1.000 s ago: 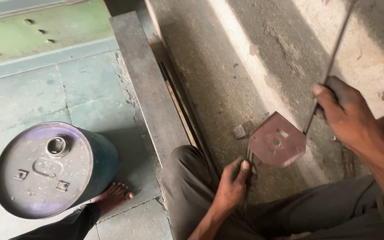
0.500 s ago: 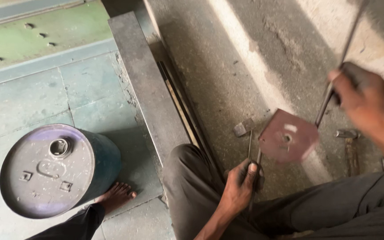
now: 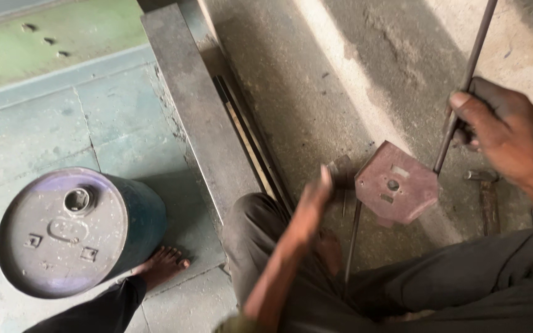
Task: The person sits on the floor and uses a hammer and metal rod to shape a metal plate. They then insert a brass lock mechanism into the plate and secure it with a metal rod, completing the assembly.
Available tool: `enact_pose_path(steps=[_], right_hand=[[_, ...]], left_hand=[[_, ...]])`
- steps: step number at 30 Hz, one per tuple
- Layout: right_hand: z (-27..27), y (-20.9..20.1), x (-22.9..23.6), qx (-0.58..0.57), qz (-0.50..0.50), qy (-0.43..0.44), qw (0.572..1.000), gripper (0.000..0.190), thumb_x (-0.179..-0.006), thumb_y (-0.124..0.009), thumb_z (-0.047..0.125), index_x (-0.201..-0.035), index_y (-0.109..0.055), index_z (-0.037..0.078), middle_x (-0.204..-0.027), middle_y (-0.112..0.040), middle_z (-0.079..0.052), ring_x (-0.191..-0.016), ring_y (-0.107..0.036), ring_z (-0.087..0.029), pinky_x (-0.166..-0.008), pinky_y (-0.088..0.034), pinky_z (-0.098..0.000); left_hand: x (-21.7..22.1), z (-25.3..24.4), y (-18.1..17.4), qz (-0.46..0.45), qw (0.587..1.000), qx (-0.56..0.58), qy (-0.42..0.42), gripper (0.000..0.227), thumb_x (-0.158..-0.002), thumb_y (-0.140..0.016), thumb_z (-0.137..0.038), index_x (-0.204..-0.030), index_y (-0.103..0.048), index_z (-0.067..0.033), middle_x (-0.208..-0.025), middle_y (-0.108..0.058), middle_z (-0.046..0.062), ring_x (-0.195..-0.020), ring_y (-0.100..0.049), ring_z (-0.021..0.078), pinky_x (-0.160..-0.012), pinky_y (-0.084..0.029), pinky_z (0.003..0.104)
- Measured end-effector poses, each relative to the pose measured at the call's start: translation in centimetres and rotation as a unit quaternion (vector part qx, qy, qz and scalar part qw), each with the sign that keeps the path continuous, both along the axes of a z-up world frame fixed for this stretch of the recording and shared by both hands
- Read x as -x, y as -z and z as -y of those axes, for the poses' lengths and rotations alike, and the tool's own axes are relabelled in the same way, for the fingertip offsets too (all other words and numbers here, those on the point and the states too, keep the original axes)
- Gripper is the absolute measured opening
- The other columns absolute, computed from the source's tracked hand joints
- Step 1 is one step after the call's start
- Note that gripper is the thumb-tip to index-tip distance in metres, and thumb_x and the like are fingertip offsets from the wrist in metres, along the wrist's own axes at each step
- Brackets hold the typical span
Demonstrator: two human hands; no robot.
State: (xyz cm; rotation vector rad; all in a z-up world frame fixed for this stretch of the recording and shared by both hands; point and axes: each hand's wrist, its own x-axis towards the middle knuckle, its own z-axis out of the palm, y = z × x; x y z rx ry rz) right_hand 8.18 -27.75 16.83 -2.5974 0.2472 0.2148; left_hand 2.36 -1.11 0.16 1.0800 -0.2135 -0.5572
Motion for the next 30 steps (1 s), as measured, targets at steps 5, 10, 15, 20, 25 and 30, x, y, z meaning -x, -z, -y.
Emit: enact_pose_path(steps=[5,10,15,20,25,30], right_hand=[[-0.6,-0.2,-0.5,-0.021,0.024,-0.012,0.999,0.039,-0.116,-0.045,0.032,-0.094,-0.056,0.001,-0.073,-0.052,-0.011,-0.059,-0.056,-0.019,-0.056,-0.053,-0.0381],[-0.1,-0.5,-0.4,-0.105,0.123,0.089,0.983,0.024,-0.114,-0.050,0.030,-0.106,-0.055,0.007,-0.084,-0.057,-0.006,-0.066,-0.055,-0.013,-0.059,-0.049,-0.0325],[1.3,-0.6,-1.4,-0.152,0.105,0.078,0.980,0.025,-0.119,-0.047,0.034,-0.114,-0.057,0.012,-0.083,-0.058,-0.004,-0.060,-0.044,-0.010,-0.053,-0.041,-0.0287],[-0.1,-0.2,-1.6,-0.078,0.108,0.014,0.991,0.028,-0.119,-0.051,0.025,-0.108,-0.063,0.002,-0.082,-0.059,-0.007,-0.065,-0.055,-0.013,-0.056,-0.045,-0.0308],[-1.7,-0.8,-2.1,-0.094,0.107,0.003,0.990,0.025,-0.117,-0.052,0.022,-0.110,-0.063,0.000,-0.079,-0.057,-0.009,-0.066,-0.050,-0.014,-0.055,-0.039,-0.0296],[-3.3,-2.3,-0.1,-0.304,0.104,0.032,0.947,0.015,-0.105,-0.053,0.018,-0.115,-0.059,0.009,-0.104,-0.064,-0.005,-0.098,-0.064,-0.010,-0.079,-0.055,-0.0261]], left_hand=[[-7.1,2.4,-1.2,0.010,0.968,0.195,0.156,0.105,-0.096,-0.028,-0.083,-0.152,-0.048,0.0047,-0.144,-0.057,0.031,-0.133,-0.059,0.0426,-0.113,-0.049,0.056],[-6.7,4.7,-1.9,-0.071,0.977,0.164,0.120,0.092,-0.096,-0.060,-0.064,-0.144,-0.051,0.0149,-0.128,-0.060,0.042,-0.112,-0.064,0.0560,-0.096,-0.057,0.067],[-6.1,5.0,-0.7,-0.151,0.915,0.332,0.173,0.105,-0.090,-0.065,-0.068,-0.158,-0.033,0.0047,-0.144,-0.052,0.031,-0.132,-0.057,0.0452,-0.110,-0.050,0.063],[-7.0,5.4,-1.3,-0.065,0.882,0.410,0.222,0.111,-0.095,-0.058,-0.077,-0.163,-0.027,0.0057,-0.149,-0.049,0.032,-0.137,-0.052,0.0457,-0.117,-0.047,0.064],[-7.1,4.5,-2.1,0.001,0.926,0.333,0.181,0.108,-0.091,-0.056,-0.080,-0.167,-0.030,-0.0069,-0.160,-0.043,0.028,-0.147,-0.046,0.0462,-0.119,-0.045,0.064],[-7.1,3.8,-2.3,-0.010,0.947,0.281,0.154,0.098,-0.088,-0.060,-0.072,-0.163,-0.032,-0.0167,-0.160,-0.044,0.020,-0.147,-0.044,0.0434,-0.118,-0.040,0.063]])
